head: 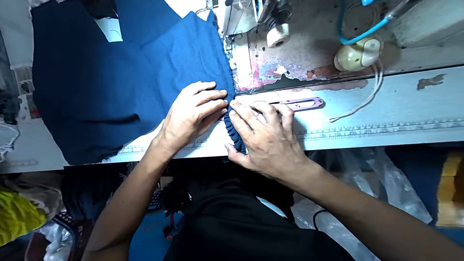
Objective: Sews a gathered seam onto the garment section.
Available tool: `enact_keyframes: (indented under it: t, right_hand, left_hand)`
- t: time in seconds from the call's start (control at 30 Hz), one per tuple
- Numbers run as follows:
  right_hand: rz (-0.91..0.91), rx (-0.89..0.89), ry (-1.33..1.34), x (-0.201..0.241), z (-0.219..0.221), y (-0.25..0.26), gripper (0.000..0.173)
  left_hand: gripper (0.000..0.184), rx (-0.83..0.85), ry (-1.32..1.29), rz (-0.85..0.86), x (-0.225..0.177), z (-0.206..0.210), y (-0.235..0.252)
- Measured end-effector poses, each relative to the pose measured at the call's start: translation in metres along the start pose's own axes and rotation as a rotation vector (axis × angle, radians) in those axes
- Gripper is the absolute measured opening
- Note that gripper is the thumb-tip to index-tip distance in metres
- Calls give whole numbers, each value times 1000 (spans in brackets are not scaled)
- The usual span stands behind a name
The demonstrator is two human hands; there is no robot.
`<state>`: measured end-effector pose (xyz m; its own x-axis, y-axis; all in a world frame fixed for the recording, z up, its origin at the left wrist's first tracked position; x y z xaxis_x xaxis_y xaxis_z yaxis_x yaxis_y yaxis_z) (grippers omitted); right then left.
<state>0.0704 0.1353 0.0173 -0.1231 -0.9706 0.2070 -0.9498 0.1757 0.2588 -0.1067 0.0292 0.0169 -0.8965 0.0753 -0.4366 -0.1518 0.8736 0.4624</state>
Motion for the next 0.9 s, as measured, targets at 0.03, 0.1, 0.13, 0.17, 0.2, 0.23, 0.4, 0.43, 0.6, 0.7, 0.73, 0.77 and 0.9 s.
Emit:
enact_keyframes:
  t: [0.03, 0.1, 0.13, 0.17, 0.2, 0.23, 0.4, 0.43, 0.6, 0.7, 0.73, 0.77, 0.9]
  right_hand:
    - [6, 9, -4, 1, 0, 0, 69]
    - [8, 4, -12, 2, 0, 1, 67]
    - [8, 5, -16, 2, 0, 1, 66]
    - [9, 6, -19, 2, -1, 1, 65]
    - [10, 11, -20, 2, 0, 2, 65]
    - [12, 13, -21, 2, 0, 1, 65]
    - [26, 24, -35, 3, 0, 2, 65]
    - [24, 21, -37, 3, 0, 2, 64]
    - [22, 39, -64, 3, -1, 7, 67]
    - [27, 46, -59, 2, -1, 10, 68]
    - [27, 49, -59, 1, -1, 11, 69]
    - [28, 51, -58, 0, -1, 12, 69]
    - [46, 64, -61, -5, 1, 21, 72]
  left_hand:
    - [19, 12, 2, -1, 1, 0, 0]
    - [24, 24, 29, -7, 2, 0, 3]
    - [29, 24, 45, -11, 3, -1, 4]
    - [32, 29, 62, -16, 5, -2, 5]
    - [35, 40, 78, -26, 8, -3, 6]
    - [39, 60, 84, -45, 11, -4, 7]
    - [54, 111, 25, -185, 22, -3, 14]
    - [49, 78, 12, -210, 23, -2, 16]
    - [48, 37, 99, -219, 32, 2, 25]
    - [55, 62, 132, -242, 37, 2, 27]
    - [57, 71, 144, -242, 39, 2, 28]
    - [58, 77, 151, -240, 41, 2, 29]
    - [61, 91, 160, -242, 49, 3, 36]
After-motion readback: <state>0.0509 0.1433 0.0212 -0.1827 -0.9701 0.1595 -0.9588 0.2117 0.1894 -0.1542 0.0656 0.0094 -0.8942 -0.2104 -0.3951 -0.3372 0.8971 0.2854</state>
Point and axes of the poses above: each hand's wrist, its own y-axis towards the middle knuckle, its own z-axis out of the palm, x = y × z, the point moved 3 cm from there along y, towards the middle knuckle, and after that the axes turned 7 degrees about -x, right-handed, at the moved point
